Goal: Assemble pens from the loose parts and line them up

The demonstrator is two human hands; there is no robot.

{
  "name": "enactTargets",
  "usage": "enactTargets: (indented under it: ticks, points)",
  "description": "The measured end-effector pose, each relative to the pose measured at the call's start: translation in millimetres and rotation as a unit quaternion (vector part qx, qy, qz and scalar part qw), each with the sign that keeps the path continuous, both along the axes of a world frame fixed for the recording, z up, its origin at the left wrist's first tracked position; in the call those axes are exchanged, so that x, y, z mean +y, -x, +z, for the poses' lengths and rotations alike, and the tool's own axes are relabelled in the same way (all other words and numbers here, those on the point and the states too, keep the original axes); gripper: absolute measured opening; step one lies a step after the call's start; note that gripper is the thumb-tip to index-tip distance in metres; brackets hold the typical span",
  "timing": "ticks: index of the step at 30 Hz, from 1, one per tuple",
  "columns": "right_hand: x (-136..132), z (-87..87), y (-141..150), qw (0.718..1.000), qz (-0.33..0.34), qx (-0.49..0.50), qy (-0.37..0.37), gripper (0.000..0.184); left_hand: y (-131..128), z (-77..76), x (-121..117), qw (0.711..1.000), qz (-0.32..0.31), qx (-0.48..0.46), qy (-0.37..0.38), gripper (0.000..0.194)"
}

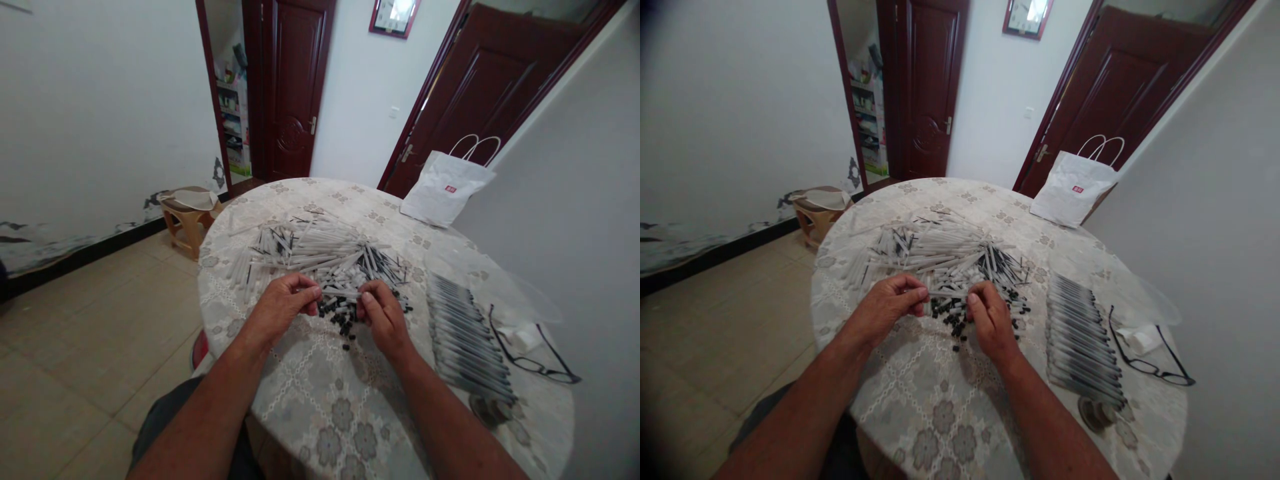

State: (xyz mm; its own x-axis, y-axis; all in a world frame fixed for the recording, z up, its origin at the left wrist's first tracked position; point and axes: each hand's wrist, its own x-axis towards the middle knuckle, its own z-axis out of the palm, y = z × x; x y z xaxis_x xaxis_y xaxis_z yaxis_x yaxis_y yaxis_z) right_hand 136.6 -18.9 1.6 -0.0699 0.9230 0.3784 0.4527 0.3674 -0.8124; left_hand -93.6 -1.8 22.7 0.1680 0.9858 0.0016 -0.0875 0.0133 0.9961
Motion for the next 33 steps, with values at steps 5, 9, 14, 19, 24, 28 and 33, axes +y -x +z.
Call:
enactTargets:
  ticks: [5,9,14,19,24,28,33]
  points:
    - [0,1.8,4,0.999,0.01,0.021,0.047,0.052,1,-0.9,0,1.0,-0.003,0.007,0.005,0.017]
    - [-1,0.7,3,0.999,0.003,0.044,0.019,0.044,1,-1.5,1,1.0,0.002,-0.003,0.004,0.02]
    - [-4,4.6,2,1.0,0.013,0.007,0.0,0.029,2,3.3,0,1.0,0.011,-0.002,0.014,0.019]
    - [-4,4.6,6,0.998,0.036,0.022,0.045,0.05,5,1.3,1,1.0,0.003,-0.013,0.018,0.021]
    - [-7,10.6,6,1.0,0.01,0.014,0.026,0.036,6,0.0,2,1.0,0.005,-0.02,0.015,0.024]
    - [-7,19.5,5,0.998,0.033,-0.018,0.049,0.041,9,1.6,2,1.0,-0.003,-0.023,0.016,0.025]
    - [-8,33.1,4,0.991,0.081,-0.043,0.094,0.038,13,4.5,1,1.0,0.004,-0.014,0.008,0.025]
